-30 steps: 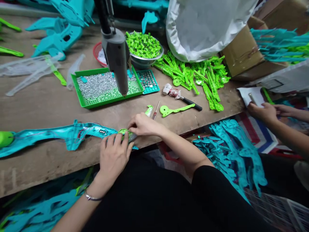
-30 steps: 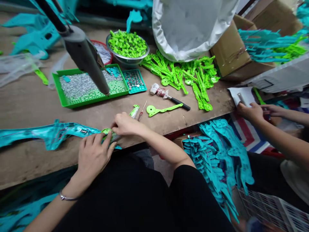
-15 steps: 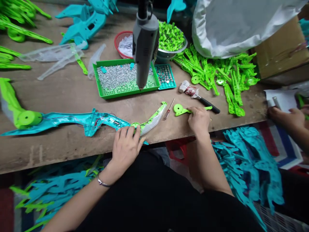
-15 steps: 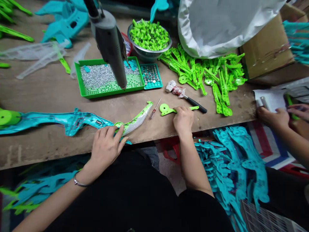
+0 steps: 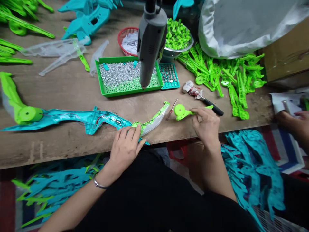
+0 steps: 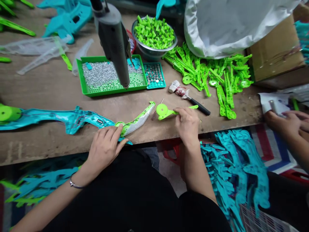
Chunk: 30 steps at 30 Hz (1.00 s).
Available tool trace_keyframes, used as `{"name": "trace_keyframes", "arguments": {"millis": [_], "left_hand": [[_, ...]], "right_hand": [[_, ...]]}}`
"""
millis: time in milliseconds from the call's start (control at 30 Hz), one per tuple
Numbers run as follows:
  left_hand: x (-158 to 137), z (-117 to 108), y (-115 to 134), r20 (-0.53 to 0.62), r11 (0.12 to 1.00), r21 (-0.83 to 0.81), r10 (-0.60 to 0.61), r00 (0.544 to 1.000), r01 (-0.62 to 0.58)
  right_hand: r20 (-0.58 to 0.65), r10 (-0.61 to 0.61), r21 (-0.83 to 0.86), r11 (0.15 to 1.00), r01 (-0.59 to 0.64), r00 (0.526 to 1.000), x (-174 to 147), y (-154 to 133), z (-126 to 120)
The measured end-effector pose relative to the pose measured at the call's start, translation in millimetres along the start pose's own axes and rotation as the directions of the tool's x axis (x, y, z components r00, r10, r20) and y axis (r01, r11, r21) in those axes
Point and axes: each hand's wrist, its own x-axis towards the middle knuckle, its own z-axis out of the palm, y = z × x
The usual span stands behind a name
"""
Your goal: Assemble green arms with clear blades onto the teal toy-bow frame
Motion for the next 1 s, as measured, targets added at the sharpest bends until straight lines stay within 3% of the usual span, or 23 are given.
{"name": "trace_keyframes", "arguments": {"millis": [267,433,600,700,900,1000], "left_hand": [[-12.9,2.0,-17.5,-0.150,0.986,-0.138,0.077,0.986,-0.098],[-19.4,-10.6,-19.1,-0.229,0.961,-0.278,-0.067,0.971,0.001],[-15.3,-16.4,-6.8,-0.144,0.972,-0.236,-0.042,0.989,0.006],[-13.2,-11.3,-2.8,-0.102,0.982,-0.186,-0.010,0.995,-0.009],[-10.7,-0.9,-6.1,-0.151,0.994,-0.098,0.027,0.988,-0.042],[-6.3,1.3,-6.9,-0.161,0.997,-0.065,0.018,0.987,-0.029]], "right_hand": [[0.058,-0.336,0.218,0.923,0.317,0.940,3.1,-33.4,6.4],[0.090,-0.434,0.282,0.875,0.395,0.897,-3.2,-55.7,10.0],[0.066,-0.583,0.364,0.769,0.525,0.809,-14.4,-86.7,14.6],[0.060,-0.613,0.396,0.739,0.545,0.788,-19.9,-99.4,18.8],[0.080,-0.570,0.439,0.757,0.485,0.818,-19.7,-98.7,22.8],[0.005,-0.382,0.432,0.834,0.343,0.924,-6.4,-83.2,21.8]]}}
